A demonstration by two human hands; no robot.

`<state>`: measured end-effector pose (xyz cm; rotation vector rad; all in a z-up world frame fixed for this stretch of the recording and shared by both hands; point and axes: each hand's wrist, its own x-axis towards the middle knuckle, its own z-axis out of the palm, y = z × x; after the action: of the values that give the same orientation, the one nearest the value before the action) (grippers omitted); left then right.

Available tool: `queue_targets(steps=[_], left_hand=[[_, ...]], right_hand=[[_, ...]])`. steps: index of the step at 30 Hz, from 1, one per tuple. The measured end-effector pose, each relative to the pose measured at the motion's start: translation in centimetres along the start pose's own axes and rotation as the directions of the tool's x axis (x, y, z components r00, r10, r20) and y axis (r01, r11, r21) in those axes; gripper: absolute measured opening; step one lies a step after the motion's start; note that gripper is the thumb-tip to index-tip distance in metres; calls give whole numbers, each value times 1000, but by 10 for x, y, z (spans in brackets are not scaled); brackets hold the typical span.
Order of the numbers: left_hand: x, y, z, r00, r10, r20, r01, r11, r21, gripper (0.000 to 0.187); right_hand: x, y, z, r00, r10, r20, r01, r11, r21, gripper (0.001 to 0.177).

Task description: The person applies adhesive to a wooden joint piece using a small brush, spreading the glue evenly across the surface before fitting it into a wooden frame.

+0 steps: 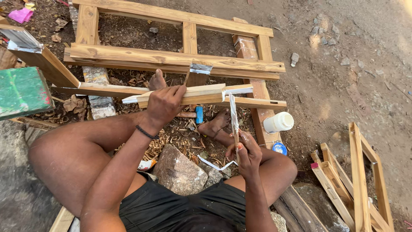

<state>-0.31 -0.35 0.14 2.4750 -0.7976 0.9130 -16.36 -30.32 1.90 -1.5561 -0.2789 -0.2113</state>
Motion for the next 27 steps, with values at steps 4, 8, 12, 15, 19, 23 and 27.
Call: queue_targets(steps=[4,8,12,15,19,23,27], left_hand=[[1,1,1,1000,13,-3,-13,1000,-8,31],[6,4,-6,1000,24,-3,-24,1000,0,31],[7,7,-10,1000,10,29,-9,998,-55,39],[6,5,-10,999,20,48,-22,999,46,15],[3,3,-5,999,24,35,-26,998,49,19],[2,-5,0,999,40,-35,-36,993,111,10],[4,-5,-4,998,39,-50,-34,995,89,16]], right_hand=[[10,8,6,1000,-14,-21,10,980,-198,37],[13,15,11,996,-80,-44,62,947,-314,42],[12,16,2,1000,25,-13,-27,968,-248,45],[15,19,0,997,72,-13,-73,964,-257,41],[6,27,11,998,55,-7,-55,989,-140,43],[-3,24,5,996,86,16,-82,986,-146,42],[-3,11,-1,1000,12,25,-10,996,-86,43]])
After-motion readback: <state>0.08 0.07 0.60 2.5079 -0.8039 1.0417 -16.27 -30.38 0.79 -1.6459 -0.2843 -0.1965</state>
